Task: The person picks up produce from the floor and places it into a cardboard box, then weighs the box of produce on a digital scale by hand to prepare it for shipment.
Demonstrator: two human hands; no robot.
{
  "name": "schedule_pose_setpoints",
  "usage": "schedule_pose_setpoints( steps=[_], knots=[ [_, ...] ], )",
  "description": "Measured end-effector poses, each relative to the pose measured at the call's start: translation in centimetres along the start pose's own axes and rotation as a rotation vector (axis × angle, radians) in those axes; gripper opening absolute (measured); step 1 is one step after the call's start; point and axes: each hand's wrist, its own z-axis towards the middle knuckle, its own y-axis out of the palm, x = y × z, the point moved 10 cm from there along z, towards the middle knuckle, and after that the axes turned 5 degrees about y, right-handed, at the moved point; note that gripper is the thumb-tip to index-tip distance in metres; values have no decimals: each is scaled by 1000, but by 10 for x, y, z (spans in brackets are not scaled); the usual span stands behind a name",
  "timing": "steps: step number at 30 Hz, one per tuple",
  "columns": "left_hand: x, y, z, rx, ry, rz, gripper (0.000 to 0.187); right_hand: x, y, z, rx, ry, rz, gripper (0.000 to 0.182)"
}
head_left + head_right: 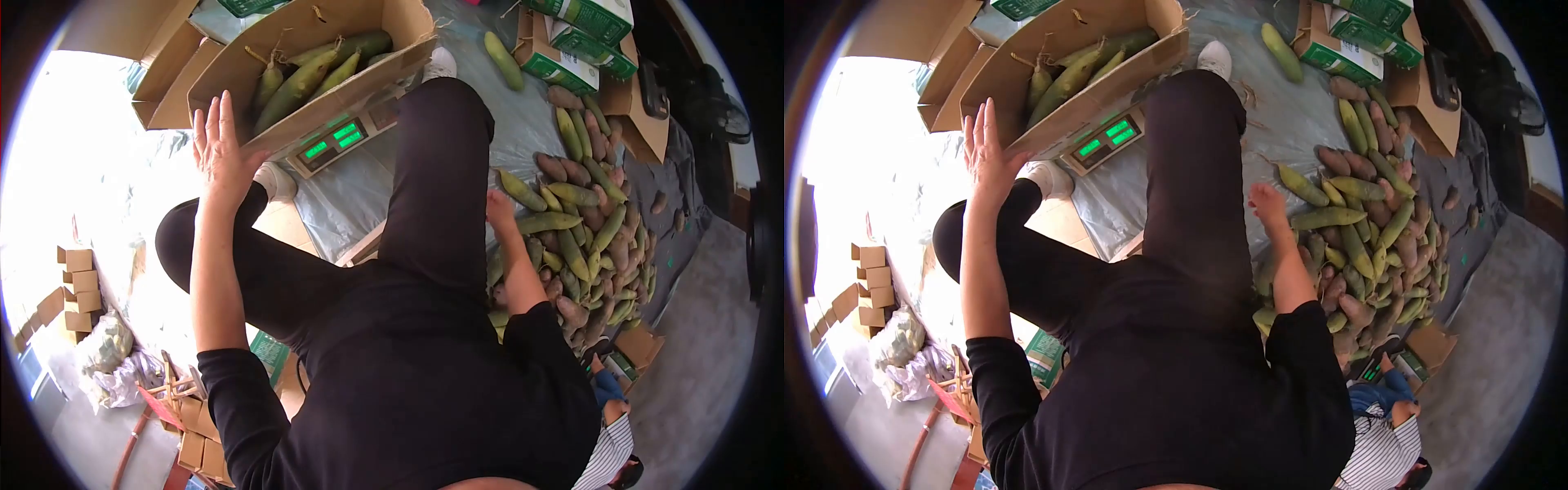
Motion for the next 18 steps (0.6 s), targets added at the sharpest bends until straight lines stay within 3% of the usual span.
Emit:
schedule_pose_setpoints(
  steps=[5,7,14,17,18],
  knots=[
    [-1,1,-1,4,11,7,101,21,13,-5,-1,-75,-144,21],
    [0,1,-1,3,13,8,101,10,18,-8,10,-298,-351,26],
    [1,2,-1,-25,3,11,99,44,20,1,-28,-185,-188,23],
    [-2,-3,0,8,-2,-67,97,2,21,-3,-61,-251,-359,19],
    [-3,-6,1,37,-4,-142,95,1,13,7,-51,-83,-182,19]
  ],
)
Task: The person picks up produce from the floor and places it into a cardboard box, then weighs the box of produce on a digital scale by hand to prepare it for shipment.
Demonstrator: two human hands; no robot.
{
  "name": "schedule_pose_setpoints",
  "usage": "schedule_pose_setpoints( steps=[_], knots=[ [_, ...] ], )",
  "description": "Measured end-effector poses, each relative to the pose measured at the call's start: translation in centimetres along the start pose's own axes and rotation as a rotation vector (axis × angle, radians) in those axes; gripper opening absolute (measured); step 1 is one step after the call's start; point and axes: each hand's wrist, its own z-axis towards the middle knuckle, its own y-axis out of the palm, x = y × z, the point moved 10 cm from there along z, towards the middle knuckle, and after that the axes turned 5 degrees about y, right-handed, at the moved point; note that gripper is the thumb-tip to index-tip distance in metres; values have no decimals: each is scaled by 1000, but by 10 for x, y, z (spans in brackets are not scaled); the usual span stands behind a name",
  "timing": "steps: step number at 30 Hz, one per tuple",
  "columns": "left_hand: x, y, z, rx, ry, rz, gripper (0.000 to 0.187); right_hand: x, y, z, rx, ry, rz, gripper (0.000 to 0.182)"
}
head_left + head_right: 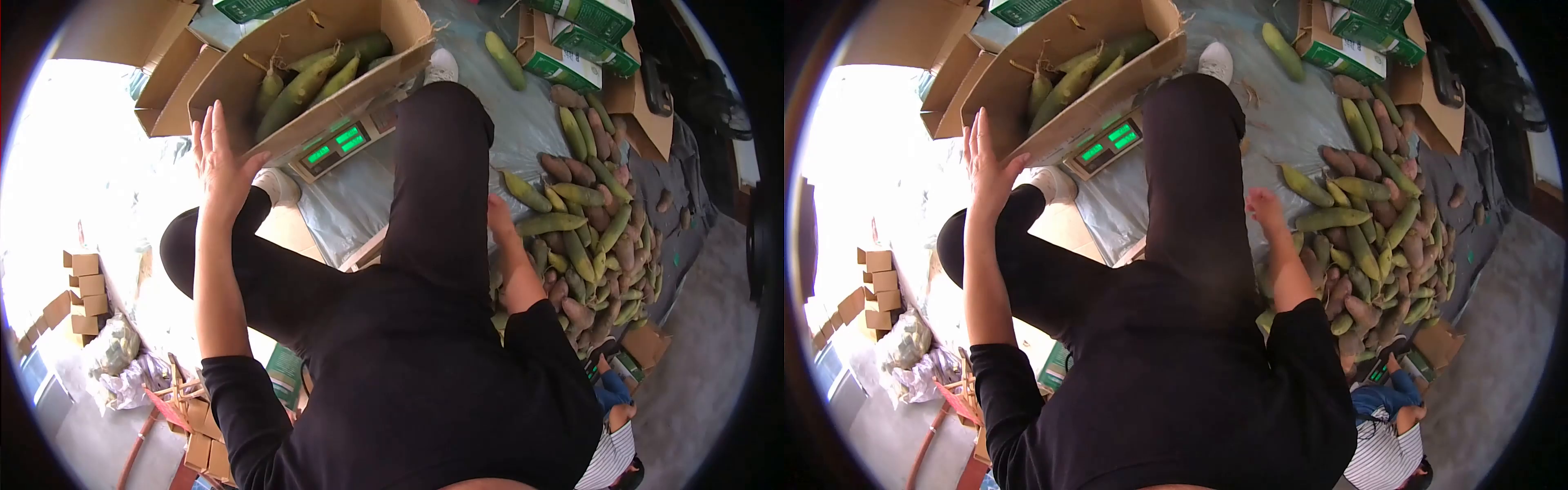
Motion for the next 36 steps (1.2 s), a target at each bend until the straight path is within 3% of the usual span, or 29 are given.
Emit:
schedule_pose_setpoints(
  steps=[1,3,7,13,16,17,19,21,24,26,33,36],
  knots=[
    [0,-4,2,11,0,4,95,-4,-6,6,2,162,181,19],
    [-13,-13,4,76,-119,-179,92,-64,-25,13,26,21,309,22],
    [-42,-21,4,101,-238,-558,87,-202,-53,24,12,-188,133,27],
    [-83,-44,22,-49,-287,-211,80,-375,-48,15,3,-461,-15,37],
    [-116,-5,29,-342,-413,-221,66,-430,-20,22,39,-609,-305,55],
    [-127,10,32,-424,-401,-220,62,-439,-14,28,30,-631,-306,55],
    [-113,16,37,-564,-421,-226,55,-451,11,37,32,-601,-696,61],
    [-136,51,37,-580,-442,-457,49,-458,24,43,-6,-559,-719,60],
    [-147,66,41,-532,-436,-440,35,-461,40,51,9,-543,-914,49],
    [-153,73,42,-540,-411,-368,36,-469,44,53,99,-537,-1009,40],
    [-179,60,31,-414,-456,-248,36,-499,57,29,156,-516,-1092,39],
    [-189,47,25,-315,-485,-425,33,-520,71,21,161,-571,-1119,37]
  ],
)
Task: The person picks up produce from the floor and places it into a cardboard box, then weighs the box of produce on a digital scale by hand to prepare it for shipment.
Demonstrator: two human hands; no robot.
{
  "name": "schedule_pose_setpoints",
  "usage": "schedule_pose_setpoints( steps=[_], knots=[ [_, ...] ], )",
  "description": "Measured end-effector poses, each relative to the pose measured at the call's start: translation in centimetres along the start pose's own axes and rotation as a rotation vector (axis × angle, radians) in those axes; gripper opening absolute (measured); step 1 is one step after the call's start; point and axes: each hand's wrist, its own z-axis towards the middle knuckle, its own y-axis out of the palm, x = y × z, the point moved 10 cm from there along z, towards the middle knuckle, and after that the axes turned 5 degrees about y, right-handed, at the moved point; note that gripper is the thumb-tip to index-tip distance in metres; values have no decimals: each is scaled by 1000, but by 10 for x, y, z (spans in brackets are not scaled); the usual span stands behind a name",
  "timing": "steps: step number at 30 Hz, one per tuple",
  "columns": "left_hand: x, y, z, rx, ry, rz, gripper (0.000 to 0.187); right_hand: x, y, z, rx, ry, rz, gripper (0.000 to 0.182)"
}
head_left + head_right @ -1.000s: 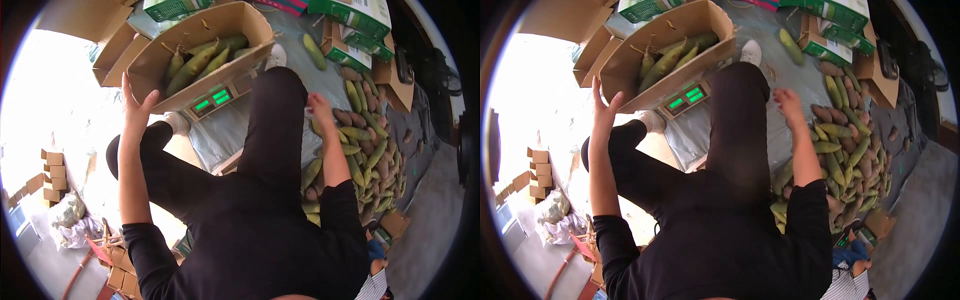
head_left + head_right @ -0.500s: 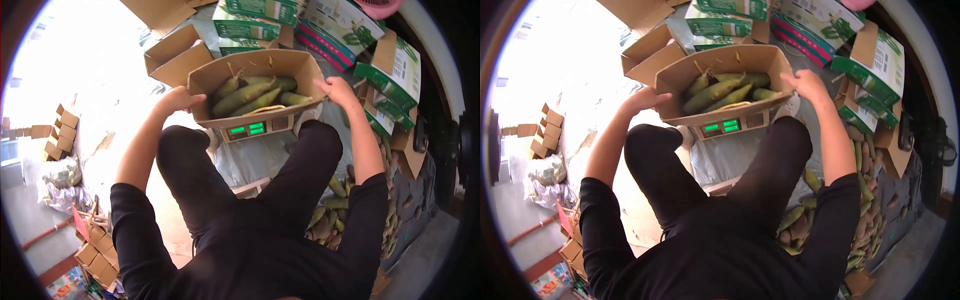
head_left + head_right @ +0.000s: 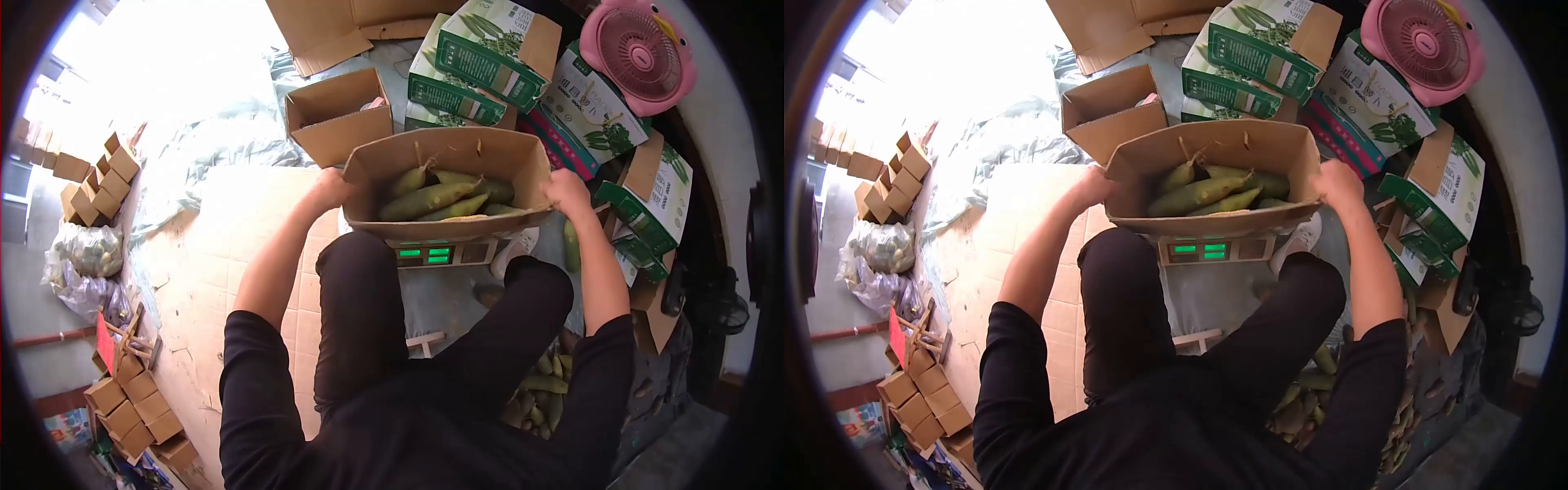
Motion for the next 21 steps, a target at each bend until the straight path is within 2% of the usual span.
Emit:
schedule_pose_setpoints(
  steps=[2,3,5,7,9,11,13,14,15,17,19,20,21],
  knots=[
    [-23,-7,-4,49,-66,-233,30,-29,-22,-6,37,-32,-34,35],
    [-32,-10,-4,93,10,-376,29,-41,-29,-9,47,-25,-35,35],
    [-50,-27,-13,95,76,-153,26,-82,-46,-18,117,-141,-53,32],
    [-77,-46,-39,175,-54,-360,24,-118,-50,-27,149,-193,-31,30],
    [-110,-69,-53,287,240,-96,23,-159,-54,-41,161,-249,-12,30],
    [-149,-92,-91,267,-16,93,25,-196,-40,-48,129,-291,8,27],
    [-165,-111,-138,378,-28,1,39,-237,-25,-67,92,-360,14,23],
    [-198,-114,-163,453,-218,-126,39,-258,-17,-76,67,-397,7,22],
    [-221,-117,-182,452,-242,-22,41,-277,-8,-85,44,-431,2,21],
    [-240,-121,-234,486,-339,-3,42,-317,20,-101,3,-507,-23,23],
    [-289,-117,-285,566,-448,-19,42,-358,49,-122,-42,-598,-21,24],
    [-306,-111,-311,542,-525,-33,39,-375,60,-138,-89,-632,-59,25],
    [-302,-108,-335,573,-528,-86,35,-390,72,-156,-139,-664,-98,25]
  ],
)
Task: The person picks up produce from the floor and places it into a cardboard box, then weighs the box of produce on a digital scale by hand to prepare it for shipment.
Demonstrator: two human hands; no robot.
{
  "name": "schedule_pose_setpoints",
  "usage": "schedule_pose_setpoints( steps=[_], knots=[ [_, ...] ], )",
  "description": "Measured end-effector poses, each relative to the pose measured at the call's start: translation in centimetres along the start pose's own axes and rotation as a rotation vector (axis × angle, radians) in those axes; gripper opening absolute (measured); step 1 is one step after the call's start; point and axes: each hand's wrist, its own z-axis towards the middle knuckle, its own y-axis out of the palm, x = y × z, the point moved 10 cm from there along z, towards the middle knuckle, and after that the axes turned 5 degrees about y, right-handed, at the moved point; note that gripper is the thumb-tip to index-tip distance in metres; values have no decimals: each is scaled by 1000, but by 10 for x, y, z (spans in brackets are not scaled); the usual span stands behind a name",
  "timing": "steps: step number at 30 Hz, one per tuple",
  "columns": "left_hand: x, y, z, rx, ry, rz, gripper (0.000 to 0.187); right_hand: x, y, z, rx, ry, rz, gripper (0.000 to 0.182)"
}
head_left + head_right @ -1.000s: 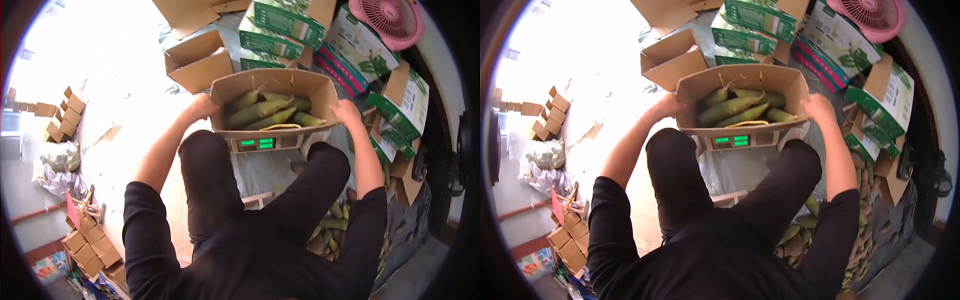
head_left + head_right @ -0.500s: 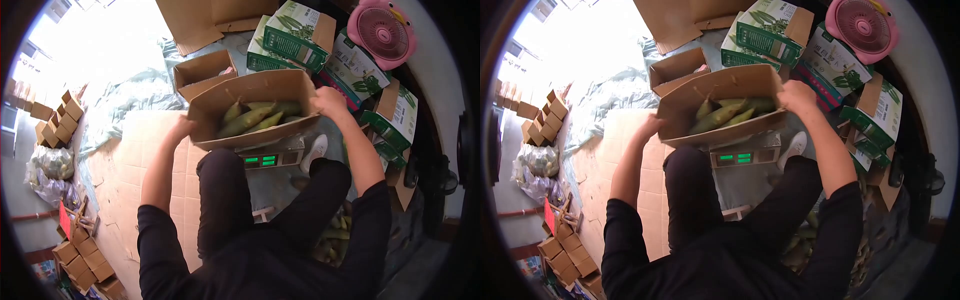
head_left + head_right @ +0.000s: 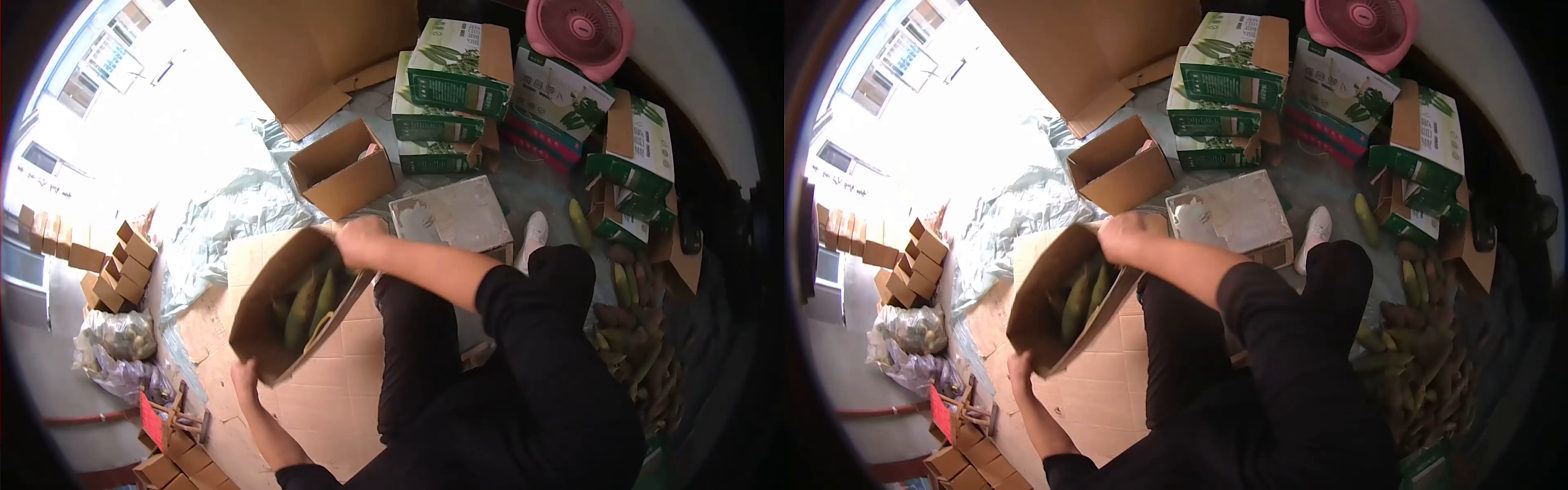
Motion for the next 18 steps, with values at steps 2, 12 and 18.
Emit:
schedule_pose_setpoints(
  steps=[2,12,18],
  knots=[
    [-70,-4,-26,9,-170,-51,31,-41,45,6,-102,-96,-77,27],
    [-220,43,-146,25,-575,43,37,-46,29,-10,-130,-250,13,28],
    [-72,1,-120,291,-43,554,49,97,-16,-43,122,-163,447,23]
  ],
)
